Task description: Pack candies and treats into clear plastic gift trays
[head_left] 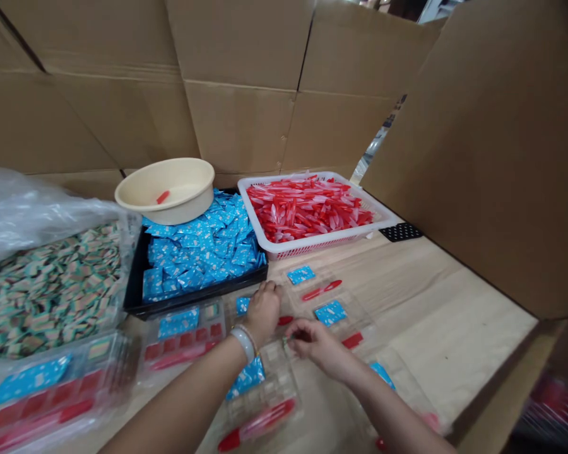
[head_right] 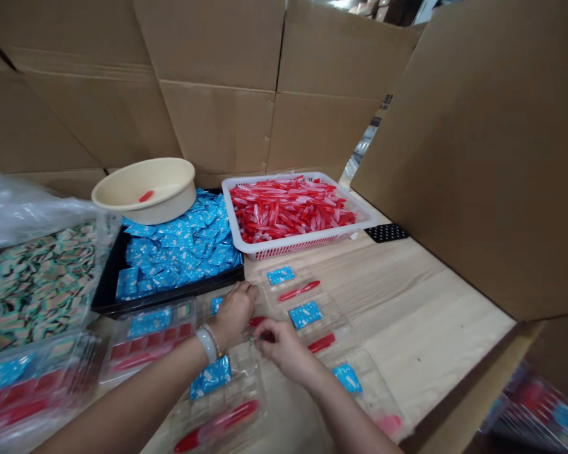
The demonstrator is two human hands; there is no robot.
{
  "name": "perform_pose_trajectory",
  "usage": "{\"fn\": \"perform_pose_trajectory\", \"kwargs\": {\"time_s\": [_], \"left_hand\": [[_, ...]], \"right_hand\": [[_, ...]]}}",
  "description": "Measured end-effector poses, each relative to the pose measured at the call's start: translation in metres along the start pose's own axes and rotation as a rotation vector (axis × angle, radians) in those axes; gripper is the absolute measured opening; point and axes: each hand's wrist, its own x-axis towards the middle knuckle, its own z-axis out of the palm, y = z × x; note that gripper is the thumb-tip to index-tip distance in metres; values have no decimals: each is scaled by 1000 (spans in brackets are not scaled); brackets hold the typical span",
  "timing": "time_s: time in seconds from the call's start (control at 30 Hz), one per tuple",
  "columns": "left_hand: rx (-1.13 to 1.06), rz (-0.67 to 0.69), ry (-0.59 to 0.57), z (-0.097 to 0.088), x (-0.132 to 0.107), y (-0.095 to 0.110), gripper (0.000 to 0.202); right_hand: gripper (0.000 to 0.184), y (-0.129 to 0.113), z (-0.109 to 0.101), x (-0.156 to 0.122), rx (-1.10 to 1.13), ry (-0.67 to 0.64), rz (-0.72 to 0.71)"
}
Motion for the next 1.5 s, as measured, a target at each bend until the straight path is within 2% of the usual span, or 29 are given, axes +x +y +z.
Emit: {"fn": "perform_pose_trajectory", "kwargs": {"time_s": [0.1, 0.3, 0.4, 0.5, 0.6, 0.67, 0.77, 0.9, 0.97, 1.13, 1.3, 1.5], "left_hand": [[-11, 3, 8, 1, 1, 1, 27], [-63, 48, 21, -14, -7, 3, 23], [-176, 55, 24, -26, -30, 1, 22], [-380, 75, -51, -33, -65, -3, 23], [-454, 87, -145, -32, -93, -8, 20], [-421, 70, -181, -28, -103, -9, 18], [-371, 48, -184, -23, -105, -8, 21], [-370, 49, -169, -23, -101, -4, 27], [-328, 58, -163, -23, -99, -1, 25], [-201, 81, -128, -20, -98, 6, 23], [-168, 105, -109, -12, -98, 10, 23], [-159, 37, -81, -10, -91, 16, 22]], "right_hand": [[11, 4, 18, -7, -127, 2, -6], [23, -5, 45, -18, -535, 158, -118], [30, -7, 54, -25, -666, 228, -128], [30, -4, 60, -30, -714, 291, -139], [24, 1, 63, -31, -781, 352, -148], [22, 5, 65, -31, -810, 381, -172], [17, 9, 64, -31, -701, 424, -176], [7, 9, 61, -31, -424, 479, -65], [7, 7, 60, -31, -384, 499, -28], [14, 4, 62, -32, -496, 528, -36], [20, 5, 57, -37, -606, 518, -95], [23, 10, 48, -45, -755, 517, -159]]}}
